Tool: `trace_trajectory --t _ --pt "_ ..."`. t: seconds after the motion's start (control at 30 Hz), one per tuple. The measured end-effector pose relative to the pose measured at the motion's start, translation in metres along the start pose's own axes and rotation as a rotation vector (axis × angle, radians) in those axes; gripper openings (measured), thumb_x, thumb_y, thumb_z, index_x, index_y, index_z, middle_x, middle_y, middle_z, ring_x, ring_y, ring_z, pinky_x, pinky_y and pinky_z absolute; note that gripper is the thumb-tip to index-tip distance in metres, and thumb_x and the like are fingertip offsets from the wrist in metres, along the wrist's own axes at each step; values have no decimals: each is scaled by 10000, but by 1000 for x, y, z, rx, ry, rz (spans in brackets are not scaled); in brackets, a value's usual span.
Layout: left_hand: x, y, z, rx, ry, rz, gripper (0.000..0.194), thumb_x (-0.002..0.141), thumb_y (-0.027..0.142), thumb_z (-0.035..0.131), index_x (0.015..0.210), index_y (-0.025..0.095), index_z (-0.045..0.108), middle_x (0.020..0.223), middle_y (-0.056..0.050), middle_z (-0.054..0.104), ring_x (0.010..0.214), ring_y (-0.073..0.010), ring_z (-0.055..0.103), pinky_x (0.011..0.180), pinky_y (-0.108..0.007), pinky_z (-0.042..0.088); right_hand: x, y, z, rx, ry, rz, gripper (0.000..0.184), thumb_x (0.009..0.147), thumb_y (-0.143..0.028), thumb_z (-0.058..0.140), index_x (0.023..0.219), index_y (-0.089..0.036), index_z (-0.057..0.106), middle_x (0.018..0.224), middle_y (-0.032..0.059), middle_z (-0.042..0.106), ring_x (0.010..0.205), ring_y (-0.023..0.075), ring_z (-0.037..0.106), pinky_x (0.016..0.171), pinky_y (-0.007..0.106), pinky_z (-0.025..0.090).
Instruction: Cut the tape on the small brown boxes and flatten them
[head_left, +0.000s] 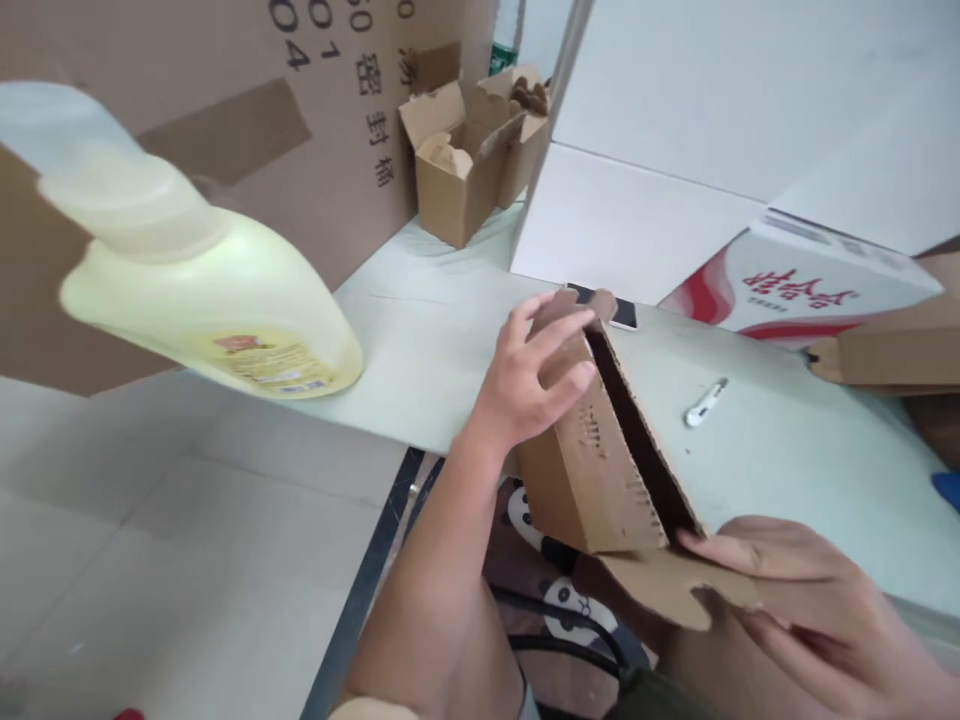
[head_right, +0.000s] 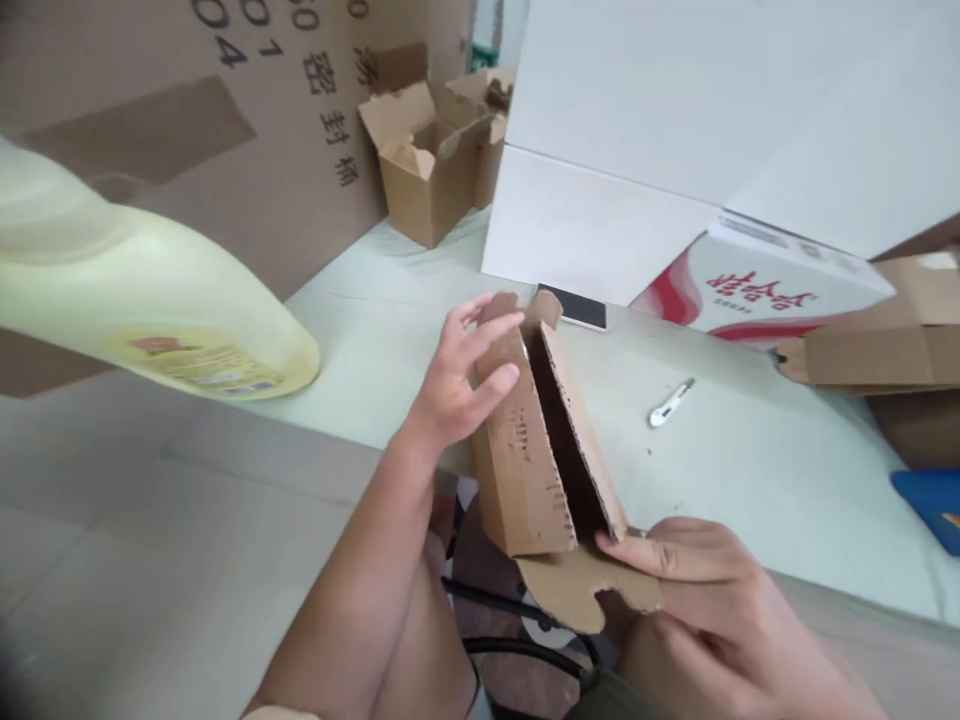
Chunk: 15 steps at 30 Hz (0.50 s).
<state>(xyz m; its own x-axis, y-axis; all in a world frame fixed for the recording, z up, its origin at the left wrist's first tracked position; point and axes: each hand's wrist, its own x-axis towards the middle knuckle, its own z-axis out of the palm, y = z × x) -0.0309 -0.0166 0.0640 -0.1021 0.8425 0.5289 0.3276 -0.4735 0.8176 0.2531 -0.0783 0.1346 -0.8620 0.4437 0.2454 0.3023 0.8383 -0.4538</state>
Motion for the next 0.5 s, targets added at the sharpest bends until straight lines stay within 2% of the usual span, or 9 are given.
trace_trajectory --t 0.03,0.1,0.17,0.23,0.3,0.4,0.5 --pt "2 4 9 23 -57 13 331 897 408 604 1183 269 695 1501 -91 446 1438 -316 398 1204 -497 302 -6 -4 -1 -10 -23 -33 565 718 -51 542 1200 -297 704 1105 90 793 614 192 743 541 308 613" --pt "5 11 23 70 -97 4 247 902 374 596 1064 245 729 1490 -97 439 1457 -333 366 1214 -524 282 -20 -9 -2 -48 2 1 531 742 -38 521 1157 -308 711 1126 76 788 692 199 768 595 313 629" --pt "9 14 30 102 -85 -21 197 909 344 575 900 215 723 1435 -109 460 1473 -347 329 1215 -543 271 -36 -8 -1 -88 68 75 434 783 -38 513 1040 -308 735 1165 76 776 743 213 777 624 331 631" --pt "12 14 34 108 -62 -23 194 911 318 552 843 206 695 1366 -119 485 1485 -345 300 1211 -544 278 -51 -2 2 -135 157 143 345 816 -44 521 928 -290 734 1214 88 758 746 220 775 627 343 624" --pt "15 14 38 92 -37 -23 187 901 313 553 971 219 699 1360 -124 476 1490 -328 291 1197 -522 316 -61 5 4 -178 226 161 297 826 -31 533 836 -267 714 1234 98 751 735 211 772 621 327 615" --pt "15 13 43 86 -14 -73 364 869 341 593 1215 249 662 1415 -124 440 1448 -306 358 1163 -480 383 -65 14 7 -224 307 168 275 826 -3 545 715 -231 651 1233 119 751 798 205 778 634 286 603" --pt "16 7 45 102 -44 -149 377 820 339 640 1183 258 703 1269 -100 567 1275 -297 527 1133 -489 411 -62 20 14 -251 421 211 223 828 -23 560 755 -219 638 1343 143 682 954 239 759 707 311 608"
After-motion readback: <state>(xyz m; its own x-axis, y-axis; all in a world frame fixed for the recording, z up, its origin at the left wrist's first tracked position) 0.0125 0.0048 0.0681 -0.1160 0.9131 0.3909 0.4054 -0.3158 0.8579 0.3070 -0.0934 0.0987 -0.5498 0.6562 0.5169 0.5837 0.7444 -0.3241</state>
